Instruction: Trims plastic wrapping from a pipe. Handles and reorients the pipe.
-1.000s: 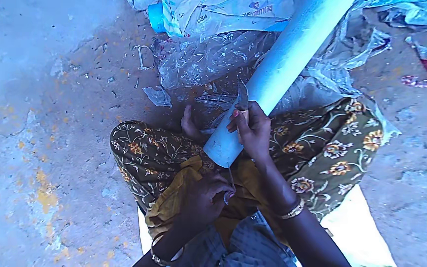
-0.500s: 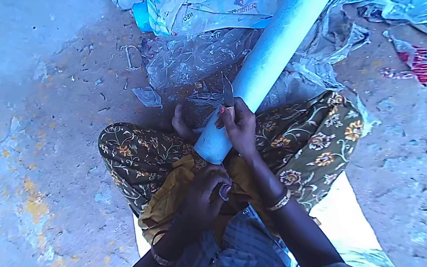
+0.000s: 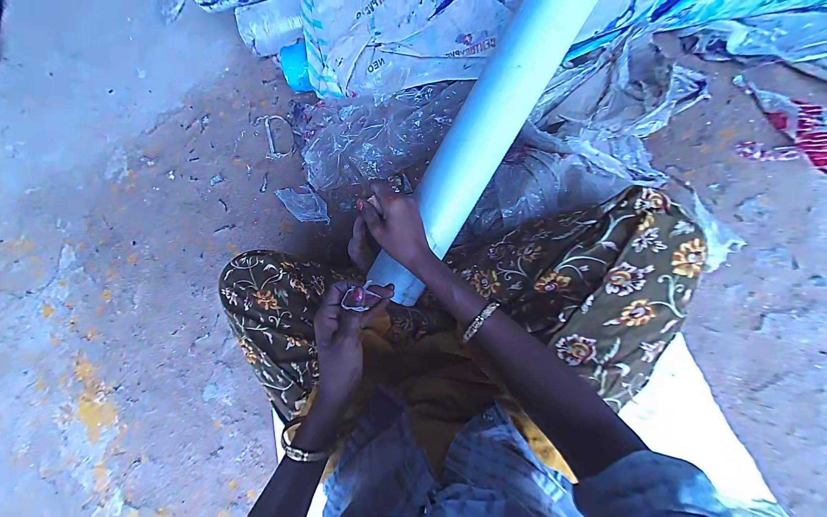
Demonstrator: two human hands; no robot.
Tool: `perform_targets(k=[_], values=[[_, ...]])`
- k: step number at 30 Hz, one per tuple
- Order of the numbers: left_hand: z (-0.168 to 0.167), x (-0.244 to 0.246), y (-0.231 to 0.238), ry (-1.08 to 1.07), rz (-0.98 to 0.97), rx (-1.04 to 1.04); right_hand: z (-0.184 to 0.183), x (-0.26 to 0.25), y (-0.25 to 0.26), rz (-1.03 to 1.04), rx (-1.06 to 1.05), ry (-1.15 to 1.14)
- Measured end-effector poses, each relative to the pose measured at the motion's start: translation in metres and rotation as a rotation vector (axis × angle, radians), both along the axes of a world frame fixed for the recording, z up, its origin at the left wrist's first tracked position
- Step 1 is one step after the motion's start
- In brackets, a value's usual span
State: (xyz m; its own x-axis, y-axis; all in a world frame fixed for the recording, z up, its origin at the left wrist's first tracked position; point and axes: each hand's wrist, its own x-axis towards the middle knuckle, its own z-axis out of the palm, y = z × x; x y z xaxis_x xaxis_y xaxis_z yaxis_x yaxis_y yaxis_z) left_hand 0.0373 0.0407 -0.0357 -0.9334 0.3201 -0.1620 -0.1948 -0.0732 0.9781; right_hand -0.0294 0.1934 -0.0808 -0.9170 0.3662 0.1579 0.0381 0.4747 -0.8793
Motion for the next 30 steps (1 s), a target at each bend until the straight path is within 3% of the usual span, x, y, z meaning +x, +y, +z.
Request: perform_targets(k=[10,15,18,23,28,30], values=[[0.031,-0.011,-0.02,0.142,0.079,-0.033,0.0,-0.012,-0.014,-0.006,0.005,-0.086],[0.022,-0.051,-0.024,0.287,0.037,-0.399,0.04,0.023,0.002,0.012,-0.137,-0.129],[0.006,-0.09,-0.015,0.398,-0.034,-0.594,0.029,0.022,0.001,-0.05,-0.228,-0.086],[-0.02,-0.138,0.005,0.399,-0.018,-0.634,0.01,0.011,0.006,-0.141,-0.453,-0.002],[-0.014,-0.171,0.019,0.38,-0.008,-0.895,0.012,0.003,0.008,-0.165,-0.466,-0.073],[-0.017,-0.193,0.019,0.352,0.016,-0.911,0.012,-0.001,0.007,-0.166,-0.429,-0.084]])
